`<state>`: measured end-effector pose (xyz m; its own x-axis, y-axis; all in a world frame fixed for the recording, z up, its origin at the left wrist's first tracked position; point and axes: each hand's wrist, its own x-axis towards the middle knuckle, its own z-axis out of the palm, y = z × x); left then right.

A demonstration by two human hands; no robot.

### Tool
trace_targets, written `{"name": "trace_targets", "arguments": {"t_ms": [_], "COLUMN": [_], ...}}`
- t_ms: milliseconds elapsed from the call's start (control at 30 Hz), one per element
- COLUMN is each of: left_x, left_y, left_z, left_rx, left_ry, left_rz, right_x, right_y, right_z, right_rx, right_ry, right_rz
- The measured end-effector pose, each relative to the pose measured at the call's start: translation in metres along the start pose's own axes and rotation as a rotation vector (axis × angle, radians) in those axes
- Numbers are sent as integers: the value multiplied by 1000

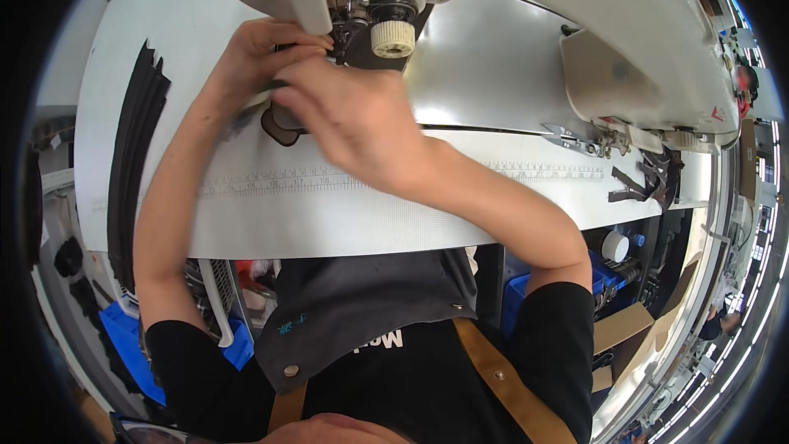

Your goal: The person operates an industrial sewing machine to attach zippers to plaid fabric pouches. They guide the fabric under the needle, sew along the zipper edges, and trim excess thread with scissors. The process is repeated for multiple pouches, with the person handling the items one at a time.

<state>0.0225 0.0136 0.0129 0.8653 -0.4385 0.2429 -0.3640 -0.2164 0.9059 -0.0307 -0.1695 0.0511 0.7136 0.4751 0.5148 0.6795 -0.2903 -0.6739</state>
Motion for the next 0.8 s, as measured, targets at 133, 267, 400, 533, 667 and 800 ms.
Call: {"name": "trace_targets", "arguments": {"t_ms": [133, 267, 400, 533, 667, 800], "left_x": [-6, -6, -6, -7, -8, -8], "left_y": [9, 19, 18, 21, 14, 11], "left_z": [12, 19, 19, 18, 16, 17], "left_rx": [128, 217, 188, 195, 168, 146], "left_ry": [111, 165, 170, 145, 130, 134], "left_rz": [-10, -104, -160, -165, -148, -130], "right_x": [-28, -50, -54, -41, -27, -35], "right_y": [21, 34, 31, 21, 19, 34], "right_z": [-20, -20, -14, -17, -18, -5], "right_rx": [-24, -166, -260, -219, -277, -365], "right_ry": [-144, -290, -301, -366, -300, -268], "right_rz": [-220, -322, -387, -355, -327, -429]}}
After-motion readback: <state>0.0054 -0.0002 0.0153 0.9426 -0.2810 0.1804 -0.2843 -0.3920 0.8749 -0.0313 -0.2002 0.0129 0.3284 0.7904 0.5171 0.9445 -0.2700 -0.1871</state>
